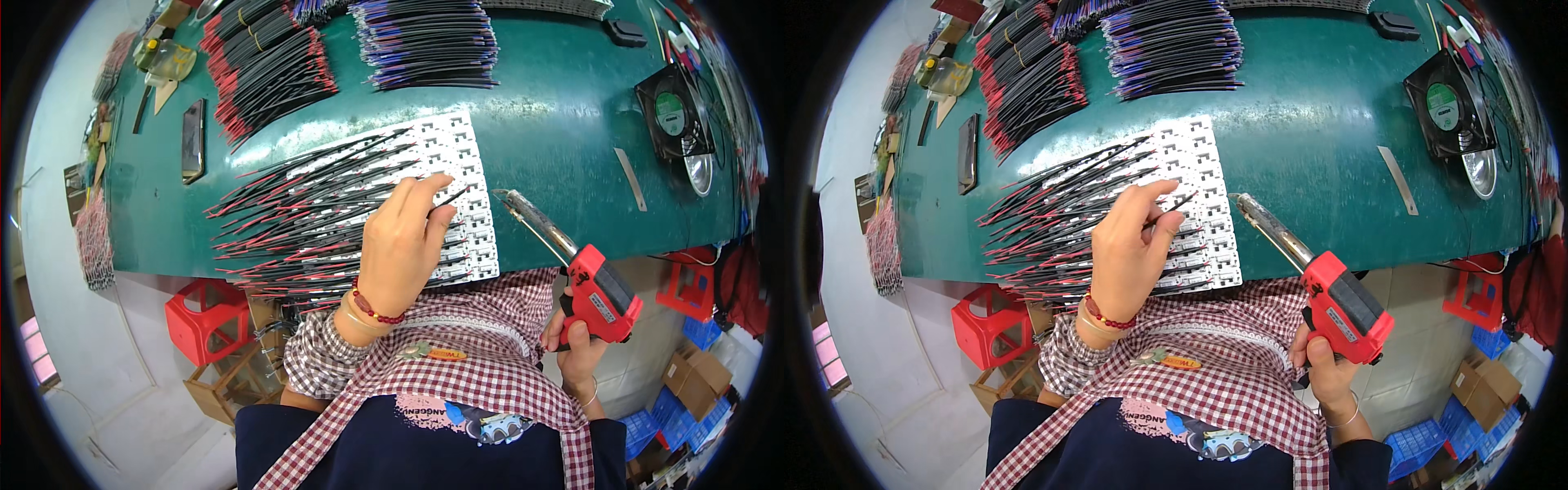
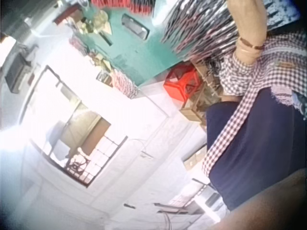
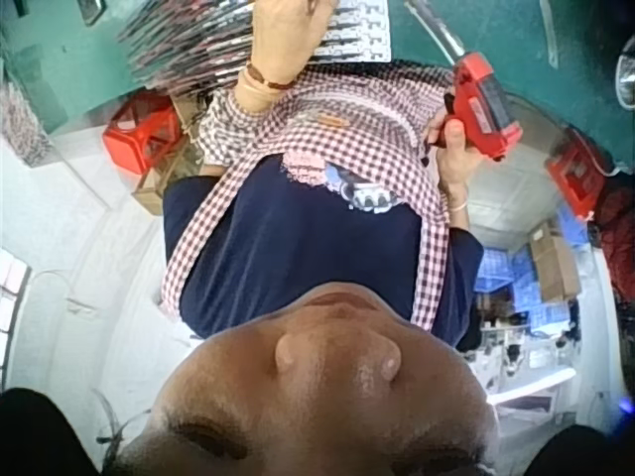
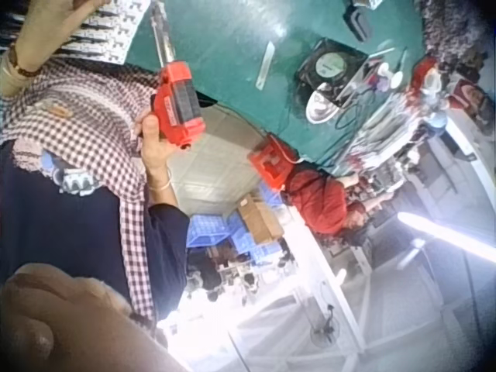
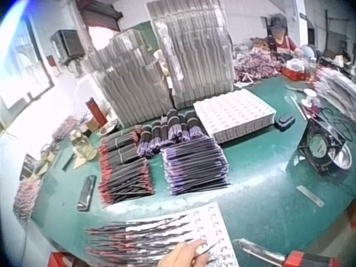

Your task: The person aligns bundles of wires onto an electronic panel and solders them in place using a handheld soldering tool.

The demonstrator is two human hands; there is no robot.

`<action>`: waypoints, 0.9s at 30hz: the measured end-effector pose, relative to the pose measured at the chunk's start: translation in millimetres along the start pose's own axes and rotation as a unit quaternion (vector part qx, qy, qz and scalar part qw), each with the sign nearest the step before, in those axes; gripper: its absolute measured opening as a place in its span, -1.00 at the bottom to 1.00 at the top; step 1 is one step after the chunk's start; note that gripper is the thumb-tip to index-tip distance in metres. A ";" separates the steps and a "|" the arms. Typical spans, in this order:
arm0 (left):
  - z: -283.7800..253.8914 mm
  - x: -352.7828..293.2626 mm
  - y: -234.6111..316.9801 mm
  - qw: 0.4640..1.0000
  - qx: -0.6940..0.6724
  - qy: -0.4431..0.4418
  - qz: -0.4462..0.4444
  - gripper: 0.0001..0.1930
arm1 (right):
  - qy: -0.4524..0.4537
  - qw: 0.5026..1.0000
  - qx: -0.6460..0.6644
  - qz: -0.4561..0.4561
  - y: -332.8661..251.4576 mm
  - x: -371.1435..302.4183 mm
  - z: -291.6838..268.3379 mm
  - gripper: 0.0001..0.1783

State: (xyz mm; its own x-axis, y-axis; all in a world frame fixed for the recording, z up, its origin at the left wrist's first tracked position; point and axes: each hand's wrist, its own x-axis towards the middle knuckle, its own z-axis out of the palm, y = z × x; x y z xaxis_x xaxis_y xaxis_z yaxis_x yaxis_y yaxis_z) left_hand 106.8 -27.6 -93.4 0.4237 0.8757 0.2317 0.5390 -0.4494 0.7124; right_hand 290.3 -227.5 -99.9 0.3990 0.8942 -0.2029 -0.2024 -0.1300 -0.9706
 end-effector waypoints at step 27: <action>11.9 -5.2 -6.8 0.991 0.129 -0.026 0.002 -0.80 | -0.044 0.998 -0.029 0.029 5.4 -4.0 0.2 -0.52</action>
State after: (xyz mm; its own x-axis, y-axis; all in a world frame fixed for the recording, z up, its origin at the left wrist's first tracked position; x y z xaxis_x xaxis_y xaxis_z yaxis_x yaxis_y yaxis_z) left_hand 109.7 -31.2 -107.4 0.4589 0.8668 0.1949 0.7025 -0.4883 0.5176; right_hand 287.4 -231.7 -104.4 0.3066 0.9184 -0.2502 -0.1702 -0.2057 -0.9637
